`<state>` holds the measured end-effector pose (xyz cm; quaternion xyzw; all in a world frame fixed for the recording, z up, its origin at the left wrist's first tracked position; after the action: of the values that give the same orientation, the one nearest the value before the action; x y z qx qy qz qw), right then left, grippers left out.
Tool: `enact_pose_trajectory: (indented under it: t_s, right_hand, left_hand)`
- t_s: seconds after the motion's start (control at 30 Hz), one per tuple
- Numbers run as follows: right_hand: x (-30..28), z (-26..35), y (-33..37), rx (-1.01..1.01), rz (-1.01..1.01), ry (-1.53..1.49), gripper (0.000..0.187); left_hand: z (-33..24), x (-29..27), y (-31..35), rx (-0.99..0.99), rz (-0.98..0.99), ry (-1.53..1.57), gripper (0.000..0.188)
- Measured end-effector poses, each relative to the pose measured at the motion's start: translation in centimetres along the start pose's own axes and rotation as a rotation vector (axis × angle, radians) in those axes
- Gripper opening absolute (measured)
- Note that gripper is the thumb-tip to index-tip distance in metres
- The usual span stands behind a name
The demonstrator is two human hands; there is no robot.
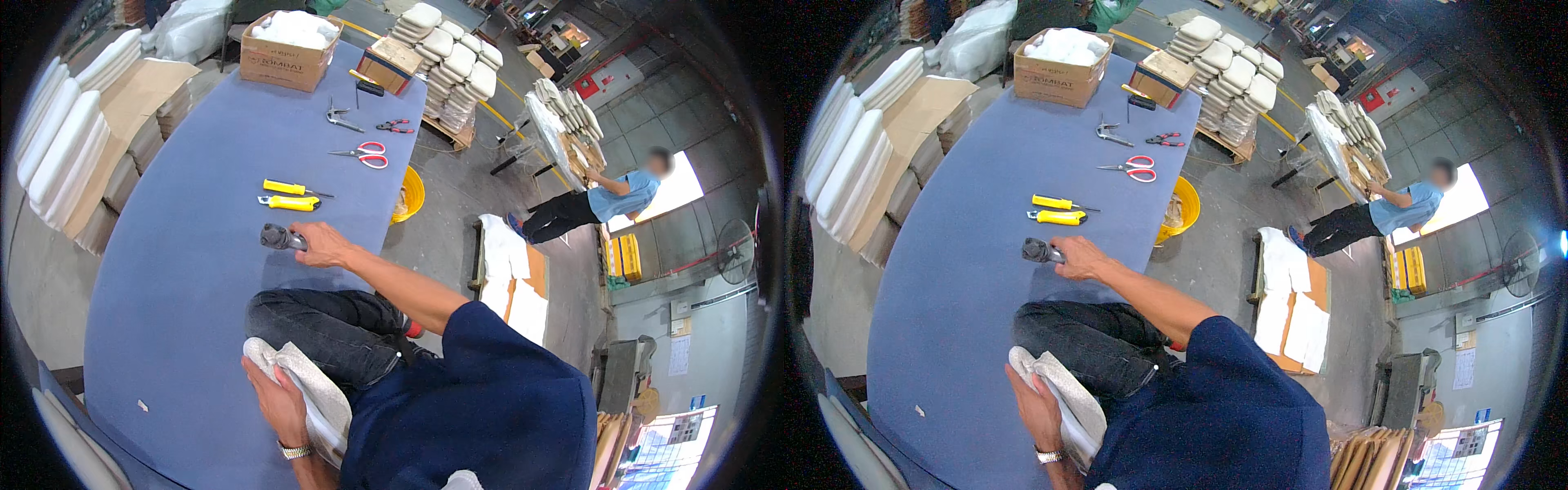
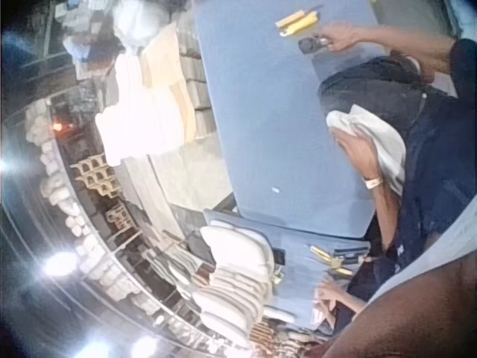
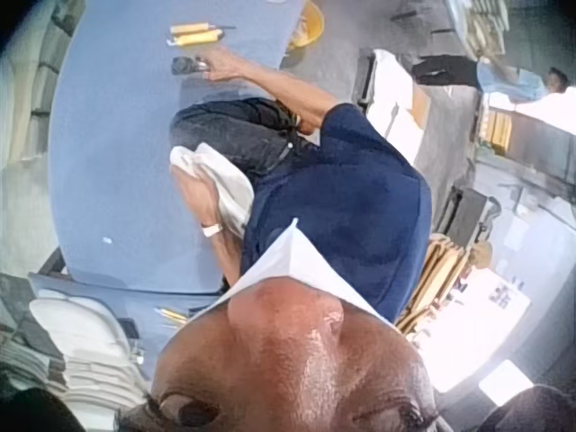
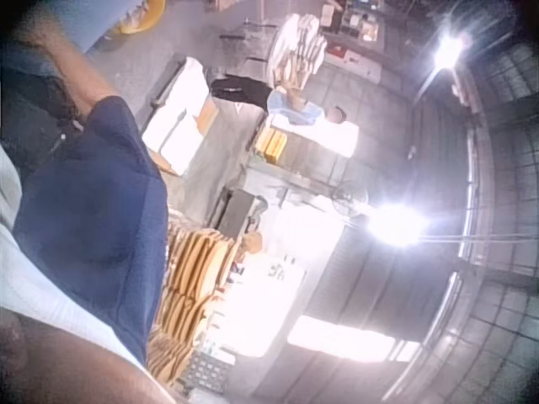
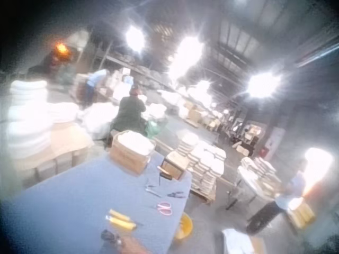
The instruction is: The person covers a cushion with fabric, folds and tucks the edges, and uses a staple gun to secure the fabric to the cushion base. The person then trims excess fabric with a utility knife and places the finished cushion aside.
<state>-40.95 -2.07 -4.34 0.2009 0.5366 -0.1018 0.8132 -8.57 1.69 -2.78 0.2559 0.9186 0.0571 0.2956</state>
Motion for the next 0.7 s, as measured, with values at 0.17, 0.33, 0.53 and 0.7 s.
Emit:
enact_pose_trajectory:
  t_s: [0.17, 0.33, 0.53, 0.7]
  right_hand:
    - [-2.9, 7.1, 7.9, -0.242, 0.080, -0.180, 0.039]
    - [-3.1, 11.7, 14.1, -0.395, 0.186, -0.264, 0.046]
    - [-1.5, 14.1, 15.7, -0.485, 0.147, -0.233, 0.055]
    - [-1.8, 13.9, 15.9, -0.353, 0.240, -0.305, 0.049]
  left_hand:
    - [1.0, 0.8, 0.2, 0.025, 0.002, 0.011, 0.065]
    - [0.6, 1.2, 0.2, 0.019, 0.026, 0.035, 0.065]
    - [2.2, 0.2, -0.1, -0.038, 0.039, 0.233, 0.069]
    - [1.3, -0.2, 0.5, 0.021, -0.039, 0.012, 0.074]
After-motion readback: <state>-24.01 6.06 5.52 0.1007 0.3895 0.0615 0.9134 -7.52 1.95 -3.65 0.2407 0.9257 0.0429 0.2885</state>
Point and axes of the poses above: each hand's wrist, its own y-axis away from the middle knuckle, its own x-axis out of the palm, z = x × y, the point moved 10 cm from there along -y, towards the middle knuckle, and after that the axes turned 15 degrees about y, right-handed, at the moved point
